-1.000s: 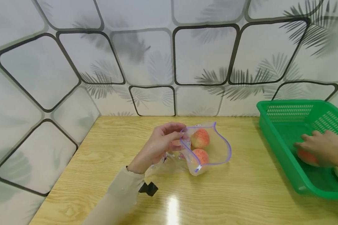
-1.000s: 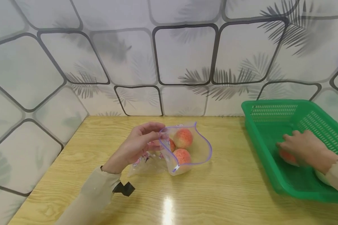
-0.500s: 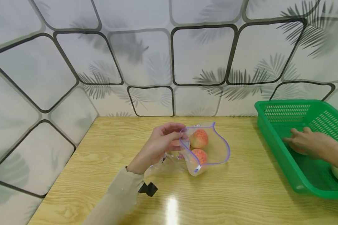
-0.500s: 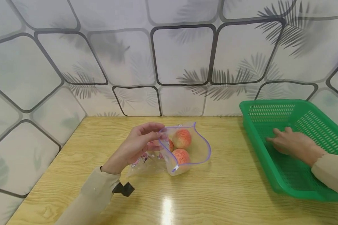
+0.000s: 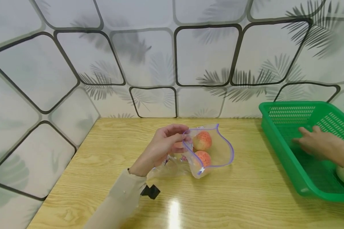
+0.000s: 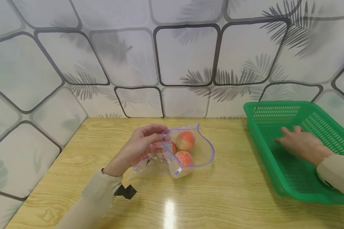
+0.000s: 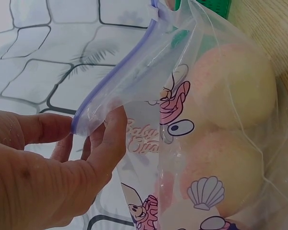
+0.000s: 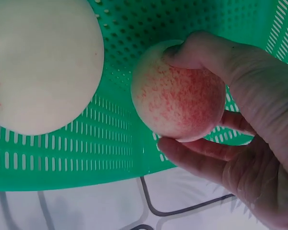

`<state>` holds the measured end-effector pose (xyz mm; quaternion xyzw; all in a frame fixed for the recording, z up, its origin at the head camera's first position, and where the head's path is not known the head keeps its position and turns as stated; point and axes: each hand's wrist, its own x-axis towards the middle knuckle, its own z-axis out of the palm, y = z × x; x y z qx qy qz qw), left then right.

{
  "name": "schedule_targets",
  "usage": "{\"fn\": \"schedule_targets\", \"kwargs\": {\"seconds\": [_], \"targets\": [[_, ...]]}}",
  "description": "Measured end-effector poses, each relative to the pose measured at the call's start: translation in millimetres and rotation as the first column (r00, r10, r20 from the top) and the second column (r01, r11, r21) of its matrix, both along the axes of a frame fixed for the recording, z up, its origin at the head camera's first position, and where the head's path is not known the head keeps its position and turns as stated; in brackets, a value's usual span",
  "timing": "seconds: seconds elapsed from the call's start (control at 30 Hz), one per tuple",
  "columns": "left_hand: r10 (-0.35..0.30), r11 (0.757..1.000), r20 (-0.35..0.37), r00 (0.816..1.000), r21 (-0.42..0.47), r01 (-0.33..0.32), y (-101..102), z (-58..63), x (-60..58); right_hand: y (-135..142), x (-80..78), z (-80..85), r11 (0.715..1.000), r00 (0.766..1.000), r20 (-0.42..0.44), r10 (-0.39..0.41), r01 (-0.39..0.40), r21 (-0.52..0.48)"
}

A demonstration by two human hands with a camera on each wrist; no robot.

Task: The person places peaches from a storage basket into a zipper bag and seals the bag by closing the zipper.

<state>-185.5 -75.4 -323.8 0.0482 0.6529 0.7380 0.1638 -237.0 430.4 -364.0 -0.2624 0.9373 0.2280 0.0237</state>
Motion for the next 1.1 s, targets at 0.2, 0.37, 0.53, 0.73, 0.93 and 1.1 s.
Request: {"fn": "schedule_targets", "kwargs": {"seconds": [0.2, 0.37, 0.53, 0.73, 0.93, 1.1], "targets": [[-0.003, 1.0, -0.001, 1.0, 0.01, 0.003, 0.5, -0.3, -0.4, 3.8, 0.2, 8.7, 0.996, 0.997, -0.012, -0.079, 0.08, 0.05], [-0.004, 1.0, 0.001, 1.0, 0.009, 0.004, -0.1, -0.6, -0.1, 3.0, 1.0, 16.5, 0.993, 0.994, -0.074, -0.086, 0.091, 0.072], [-0.008, 1.0, 0.003, 1.0, 0.006, 0.008, -0.8, 0.1, 0.7, -1.7, 2.2, 24.8, 0.987, 0.987, -0.063, -0.151, 0.154, 0.051], [-0.003, 1.0, 0.005, 1.0, 0.006, 0.003, -0.4, -0.2, 0.5, -8.5, 6.6, 33.2, 0.989, 0.984, -0.11, -0.14, 0.144, 0.026], [-0.003, 1.0, 0.009, 1.0, 0.009, 0.003, 0.2, -0.9, -1.0, -16.3, 14.3, 43.4, 0.993, 0.98, -0.186, -0.069, 0.049, -0.106], [-0.002, 1.0, 0.01, 1.0, 0.015, 0.002, 0.2, -1.4, -1.3, -22.5, 19.1, 50.8, 0.966, 0.949, -0.314, 0.01, -0.09, -0.243]]}}
